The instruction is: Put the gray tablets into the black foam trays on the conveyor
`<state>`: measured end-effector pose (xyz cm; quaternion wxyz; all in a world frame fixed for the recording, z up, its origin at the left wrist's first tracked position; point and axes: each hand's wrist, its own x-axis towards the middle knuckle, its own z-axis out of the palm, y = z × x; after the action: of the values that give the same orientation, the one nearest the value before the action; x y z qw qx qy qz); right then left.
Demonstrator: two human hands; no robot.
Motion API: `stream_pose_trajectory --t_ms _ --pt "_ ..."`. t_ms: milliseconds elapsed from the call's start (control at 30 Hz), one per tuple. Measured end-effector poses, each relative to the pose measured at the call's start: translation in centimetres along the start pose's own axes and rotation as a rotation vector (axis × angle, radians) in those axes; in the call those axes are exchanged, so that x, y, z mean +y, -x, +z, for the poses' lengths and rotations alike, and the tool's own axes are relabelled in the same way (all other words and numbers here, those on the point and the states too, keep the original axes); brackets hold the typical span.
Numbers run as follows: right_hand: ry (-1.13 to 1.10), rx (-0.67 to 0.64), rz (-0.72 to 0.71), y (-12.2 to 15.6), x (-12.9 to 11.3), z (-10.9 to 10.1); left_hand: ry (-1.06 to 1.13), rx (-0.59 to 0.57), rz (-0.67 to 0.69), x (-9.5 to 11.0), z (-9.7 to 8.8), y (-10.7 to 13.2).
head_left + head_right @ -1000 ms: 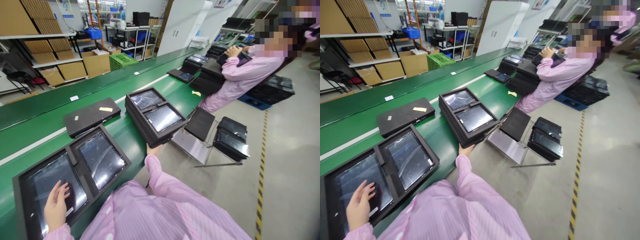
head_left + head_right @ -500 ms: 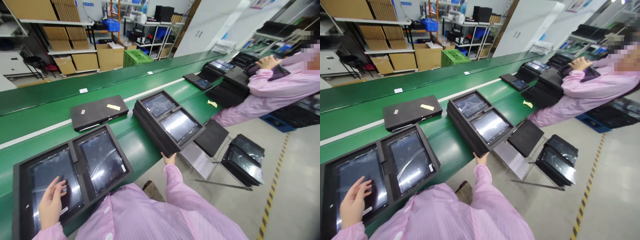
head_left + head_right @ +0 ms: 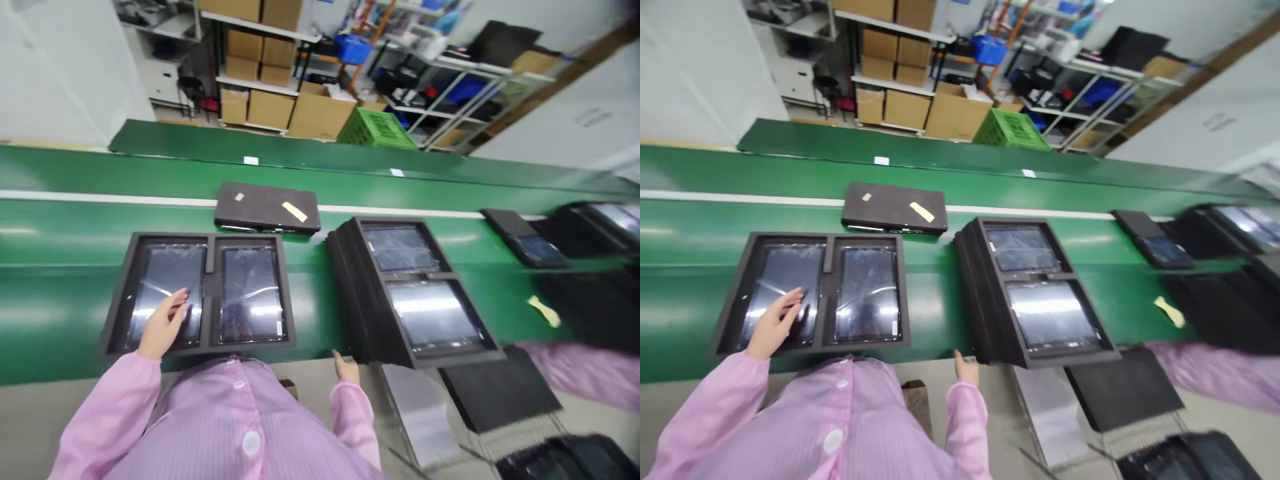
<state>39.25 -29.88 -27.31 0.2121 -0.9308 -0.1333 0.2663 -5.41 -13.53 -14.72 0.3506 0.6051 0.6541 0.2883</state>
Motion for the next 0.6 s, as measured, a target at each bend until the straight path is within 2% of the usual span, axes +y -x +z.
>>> stream_pose_trajectory --t_ms 67,133,233,300,367,433,500,600 --pt "0.033 -0.086 -0.107 0.5 -2.4 -0.5 -0.093 0.003 0.097 0.1 -0.1 1.3" --pt "0.029 -0.116 -0.243 0.8 -5.9 -1.0 -0.198 0.022 0.206 -0.3 -0.3 2.8" --pt "-0.032 -0.056 -0.497 1.9 -12.8 -1.1 -0.323 0.054 0.339 -1.6 -1.0 4.9" --pt "-0.077 -0.017 -0.702 3.5 -17.9 -0.2 -0.403 0.095 0.374 -2.7 -1.7 6.1" --pt "-0.087 -0.060 -0.933 6.1 -23.0 1.7 -0.499 0.181 0.351 -3.6 -2.5 7.0" --pt "-0.047 -0.179 -1.169 9.3 -27.6 4.6 -0.573 0.270 0.313 -4.2 -3.1 7.7" --pt "0.021 -0.297 -1.365 12.6 -31.4 7.9 -0.600 0.299 0.312 -4.4 -3.6 8.2" --pt "0.134 -0.337 -1.481 16.0 -35.4 12.3 -0.594 0.271 0.346 -4.5 -3.9 8.9"
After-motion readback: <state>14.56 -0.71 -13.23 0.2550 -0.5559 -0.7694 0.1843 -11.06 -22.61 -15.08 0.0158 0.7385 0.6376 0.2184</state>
